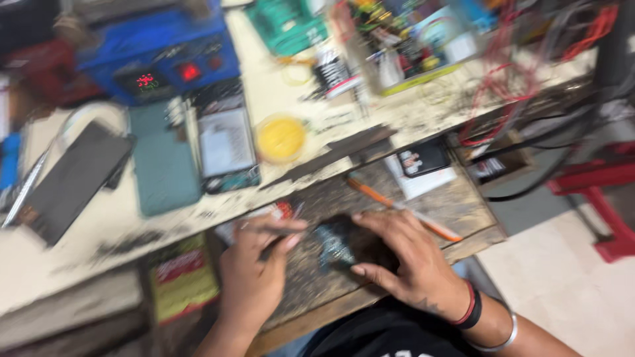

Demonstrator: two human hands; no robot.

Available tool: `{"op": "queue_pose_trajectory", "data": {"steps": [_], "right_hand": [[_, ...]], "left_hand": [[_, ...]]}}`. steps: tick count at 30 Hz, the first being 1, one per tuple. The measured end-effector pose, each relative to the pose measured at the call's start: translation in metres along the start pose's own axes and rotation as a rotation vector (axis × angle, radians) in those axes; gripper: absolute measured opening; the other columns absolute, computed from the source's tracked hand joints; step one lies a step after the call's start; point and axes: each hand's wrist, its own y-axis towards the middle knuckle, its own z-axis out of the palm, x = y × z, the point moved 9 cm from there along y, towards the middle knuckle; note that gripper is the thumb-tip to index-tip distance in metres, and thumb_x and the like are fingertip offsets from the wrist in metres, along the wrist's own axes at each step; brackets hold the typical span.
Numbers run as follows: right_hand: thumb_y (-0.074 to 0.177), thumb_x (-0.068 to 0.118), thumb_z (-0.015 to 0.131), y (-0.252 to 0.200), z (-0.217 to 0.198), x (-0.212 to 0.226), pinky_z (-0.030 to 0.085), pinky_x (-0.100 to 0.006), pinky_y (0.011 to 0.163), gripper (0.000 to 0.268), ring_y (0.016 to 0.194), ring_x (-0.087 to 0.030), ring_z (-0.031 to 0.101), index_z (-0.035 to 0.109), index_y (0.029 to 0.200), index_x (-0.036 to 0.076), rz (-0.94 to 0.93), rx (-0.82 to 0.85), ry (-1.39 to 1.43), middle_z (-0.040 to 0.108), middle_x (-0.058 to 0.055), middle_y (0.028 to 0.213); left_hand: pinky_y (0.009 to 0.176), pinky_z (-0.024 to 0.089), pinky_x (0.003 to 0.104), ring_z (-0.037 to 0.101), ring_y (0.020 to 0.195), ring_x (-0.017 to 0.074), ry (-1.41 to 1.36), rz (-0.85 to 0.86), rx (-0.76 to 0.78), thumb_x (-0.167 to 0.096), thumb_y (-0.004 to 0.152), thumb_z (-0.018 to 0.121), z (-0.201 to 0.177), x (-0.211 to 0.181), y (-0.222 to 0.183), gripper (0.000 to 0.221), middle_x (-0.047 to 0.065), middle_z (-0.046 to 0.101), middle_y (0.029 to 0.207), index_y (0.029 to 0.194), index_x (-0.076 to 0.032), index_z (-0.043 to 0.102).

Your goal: The person performs a repair on a small green circuit board using tweezers and a heat gun. They apply a substance from a yellow container to the board, manipulate components with tweezers, and then apply heat from a handheld hot-air rework station to solder or desolder parts.

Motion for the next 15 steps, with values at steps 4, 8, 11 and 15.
{"op": "queue_pose_trajectory", "data": {"steps": [4,8,11,15], "right_hand": [[0.084,0.019,0.083,-0.020,-0.071,-0.035,0.055,-0.034,0.091,0.044,0.104,-0.026,0.071,0.062,0.119,0.003,0.030,-0.305,-0.009,0.069,-0.011,0.117],[0.110,0.008,0.067,-0.038,-0.175,-0.108,0.053,-0.025,0.086,0.019,0.095,-0.015,0.063,0.060,0.125,-0.001,0.108,-0.741,0.137,0.066,-0.010,0.121],[0.116,0.016,0.065,-0.037,-0.254,-0.182,0.054,-0.025,0.092,0.023,0.105,-0.012,0.061,0.059,0.133,0.002,0.139,-0.952,0.284,0.065,-0.005,0.126],[0.114,0.032,0.070,-0.014,-0.313,-0.287,0.052,-0.029,0.096,0.043,0.112,-0.013,0.063,0.059,0.147,0.006,0.293,-0.935,0.496,0.066,-0.003,0.127]], "left_hand": [[0.089,0.061,0.028,0.077,0.102,0.0185,-0.105,-0.002,0.011,0.008,0.093,0.062,0.005,0.012,-0.001,0.026,0.015,0.079,0.105,0.113,-0.001,0.048],[0.088,0.063,0.029,0.077,0.102,0.0168,-0.156,-0.015,-0.035,0.005,0.092,0.063,0.004,0.024,-0.003,0.023,0.016,0.079,0.103,0.109,-0.001,0.050],[0.085,0.063,0.028,0.079,0.099,0.0161,-0.077,-0.066,-0.049,0.001,0.091,0.065,0.003,0.033,-0.004,0.022,0.014,0.081,0.102,0.108,-0.002,0.051],[0.084,0.063,0.029,0.080,0.096,0.0163,0.066,-0.105,-0.054,-0.004,0.088,0.069,0.002,0.038,-0.003,0.023,0.012,0.084,0.099,0.105,-0.003,0.053]]}}
